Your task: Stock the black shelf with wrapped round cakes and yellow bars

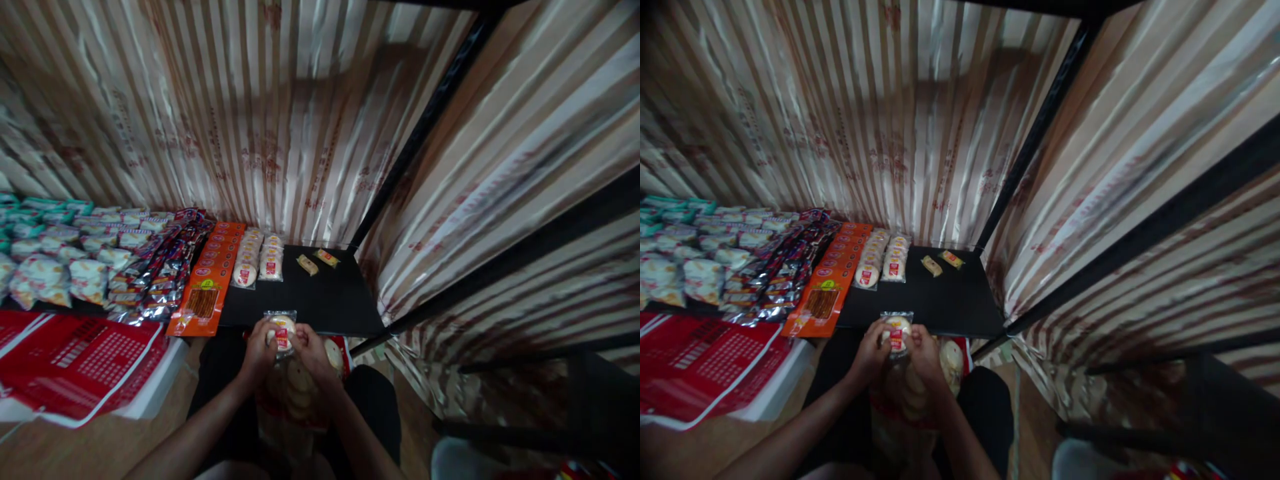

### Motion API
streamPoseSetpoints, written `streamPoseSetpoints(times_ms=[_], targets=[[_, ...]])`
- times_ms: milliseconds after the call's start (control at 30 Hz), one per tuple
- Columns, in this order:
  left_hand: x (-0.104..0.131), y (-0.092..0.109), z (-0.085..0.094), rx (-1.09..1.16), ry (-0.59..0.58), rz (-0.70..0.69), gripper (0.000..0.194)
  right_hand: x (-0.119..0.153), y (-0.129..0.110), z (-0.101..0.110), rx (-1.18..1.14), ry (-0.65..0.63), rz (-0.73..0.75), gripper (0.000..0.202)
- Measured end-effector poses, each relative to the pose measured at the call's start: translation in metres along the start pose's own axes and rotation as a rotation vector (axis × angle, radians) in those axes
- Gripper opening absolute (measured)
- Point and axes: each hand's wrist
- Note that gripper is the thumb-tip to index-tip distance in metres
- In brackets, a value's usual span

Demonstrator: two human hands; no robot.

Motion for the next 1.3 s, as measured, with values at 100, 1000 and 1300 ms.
streamPoseSetpoints(times_ms=[100,1000,1300], targets=[[-0.010,0.001,-0.002,-0.121,0.041,-0.028,0.027,-0.018,0.000,-0.002,0.071,0.051,0.033,0.026],[-0.093,-0.036,-0.023,-0.520,-0.040,-0.213,0.058,-0.160,0.000,-0.025,0.407,0.179,0.155,0.026],[-0.102,-0.047,-0.028,-0.559,0.006,-0.277,0.056,-0.169,-0.004,-0.032,0.540,0.223,0.191,0.027]])
Point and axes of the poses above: each hand's wrist, its own x-axis away from the middle knuckle, its own z-axis out of the back of the hand, y = z × x, and after that the axes turned 1 degree about -x, right-handed
